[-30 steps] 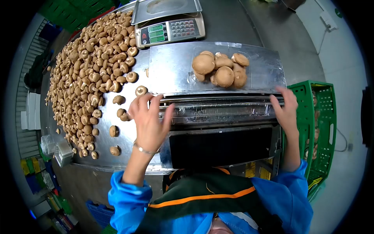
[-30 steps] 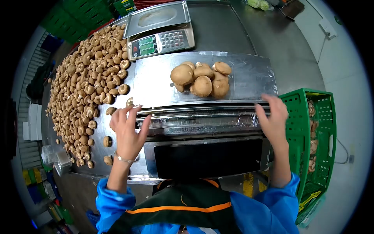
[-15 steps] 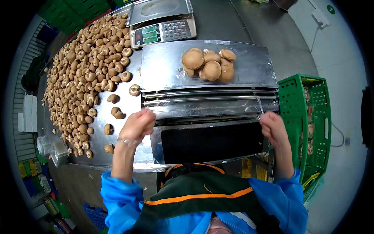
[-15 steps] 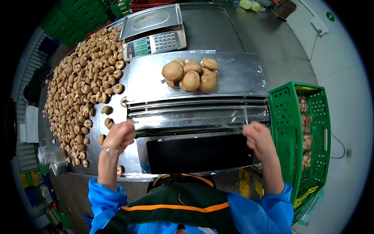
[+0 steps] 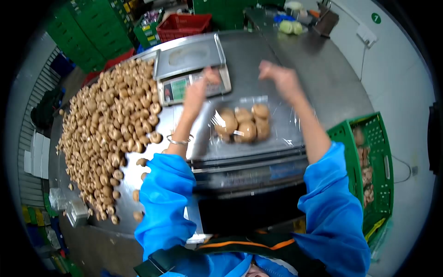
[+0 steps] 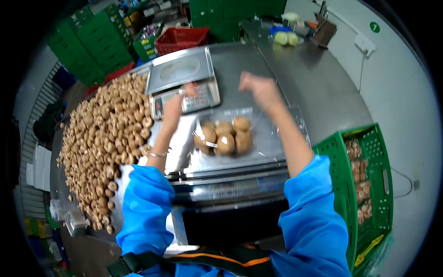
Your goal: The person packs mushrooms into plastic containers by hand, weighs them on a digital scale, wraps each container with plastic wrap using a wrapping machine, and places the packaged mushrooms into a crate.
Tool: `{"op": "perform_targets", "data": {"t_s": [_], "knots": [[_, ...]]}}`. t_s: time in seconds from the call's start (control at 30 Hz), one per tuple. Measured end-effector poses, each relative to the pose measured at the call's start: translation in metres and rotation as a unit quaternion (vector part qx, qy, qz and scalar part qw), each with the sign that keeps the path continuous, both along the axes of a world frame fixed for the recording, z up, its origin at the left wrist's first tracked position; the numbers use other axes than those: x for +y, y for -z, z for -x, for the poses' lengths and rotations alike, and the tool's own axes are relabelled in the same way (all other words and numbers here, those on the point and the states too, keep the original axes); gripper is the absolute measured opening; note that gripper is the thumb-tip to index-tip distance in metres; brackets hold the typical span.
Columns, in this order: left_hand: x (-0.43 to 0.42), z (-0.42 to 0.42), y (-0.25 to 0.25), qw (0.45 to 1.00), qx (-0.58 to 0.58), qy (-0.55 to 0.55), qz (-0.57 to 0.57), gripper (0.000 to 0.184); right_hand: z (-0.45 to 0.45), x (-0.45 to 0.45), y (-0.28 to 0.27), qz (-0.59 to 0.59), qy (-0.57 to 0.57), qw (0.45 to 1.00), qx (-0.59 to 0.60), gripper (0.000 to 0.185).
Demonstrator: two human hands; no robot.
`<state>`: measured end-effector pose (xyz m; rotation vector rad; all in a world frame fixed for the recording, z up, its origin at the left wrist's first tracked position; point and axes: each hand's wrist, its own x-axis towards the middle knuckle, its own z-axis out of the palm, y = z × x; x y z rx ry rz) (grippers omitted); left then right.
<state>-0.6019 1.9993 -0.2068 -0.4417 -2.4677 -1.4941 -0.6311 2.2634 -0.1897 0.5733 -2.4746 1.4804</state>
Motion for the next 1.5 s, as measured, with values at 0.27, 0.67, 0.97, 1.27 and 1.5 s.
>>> {"op": "perform_targets", "data": {"t_s": [0.27,0.67,0.97,1.27,1.5], "knots": [[-0.016,-0.022,0.043,0.941,-0.244,0.227,-0.06,0.047,-0.043,0.003,0.036,-0.034,-0.181,0.92,-0.346,0.046],[-0.027,-0.185,-0.024,0.846,-0.425,0.292,-0.133,0.061,-0.199,0.029,-0.029,0.122,-0.18,0.816,-0.535,0.057],[-0.056,-0.283,0.09,0.743,-0.573,0.066,-0.339,0.025,-0.289,0.034,0.053,0.085,-0.065,0.822,-0.56,0.045],[-0.023,-0.311,0.086,0.78,-0.401,-0.233,-0.421,0.03,-0.367,0.017,0.085,0.412,0.32,0.753,-0.401,0.03],[-0.07,-0.443,0.124,0.581,-0.583,-0.22,-0.523,0.019,-0.474,-0.002,0.161,0.207,0.325,0.772,-0.505,0.021]]}}
